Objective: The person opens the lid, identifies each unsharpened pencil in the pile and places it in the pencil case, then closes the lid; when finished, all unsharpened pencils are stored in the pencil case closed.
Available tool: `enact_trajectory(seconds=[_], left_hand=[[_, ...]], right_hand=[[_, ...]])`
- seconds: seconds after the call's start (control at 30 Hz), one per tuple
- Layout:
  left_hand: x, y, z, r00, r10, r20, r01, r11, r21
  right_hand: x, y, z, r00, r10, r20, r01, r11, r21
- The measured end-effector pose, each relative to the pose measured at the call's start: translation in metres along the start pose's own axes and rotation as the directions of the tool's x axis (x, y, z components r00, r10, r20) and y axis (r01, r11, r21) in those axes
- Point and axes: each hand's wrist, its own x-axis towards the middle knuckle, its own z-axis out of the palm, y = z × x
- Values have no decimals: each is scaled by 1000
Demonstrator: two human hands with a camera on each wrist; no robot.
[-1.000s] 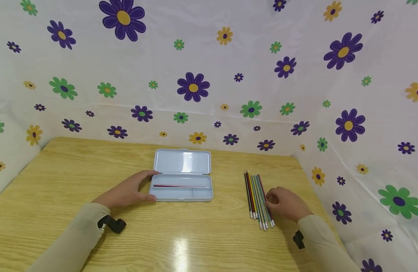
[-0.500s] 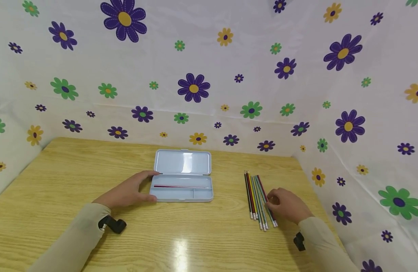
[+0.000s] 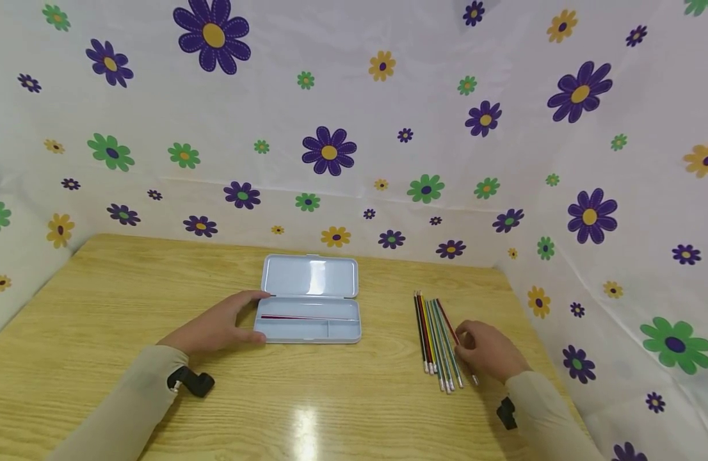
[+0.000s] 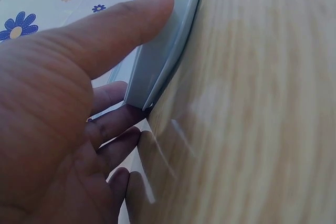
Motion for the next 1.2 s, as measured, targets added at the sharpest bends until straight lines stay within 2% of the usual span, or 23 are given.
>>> enact_trajectory(seconds=[0.27, 0.5, 0.73, 0.97, 1.2], left_hand=[[1, -2, 1, 1000, -8, -1, 8, 1000, -11], [1, -3, 2, 1000, -15, -1, 15, 1000, -20], [1, -2, 2, 1000, -5, -3, 5, 1000, -12], [1, -2, 2, 1000, -5, 0, 5, 1000, -8], [0, 0, 1, 1000, -13, 2, 14, 1000, -11]], right_hand=[[-5, 3, -4, 997, 76, -14, -75, 996, 39], [-6, 6, -1, 997, 73, -38, -74, 997, -28], [-8, 8, -5, 993, 68, -100, -78, 993, -93], [-6, -1, -10, 981, -6, -194, -19, 992, -125], [-2, -23, -11, 964, -90, -249, 45, 982, -182]])
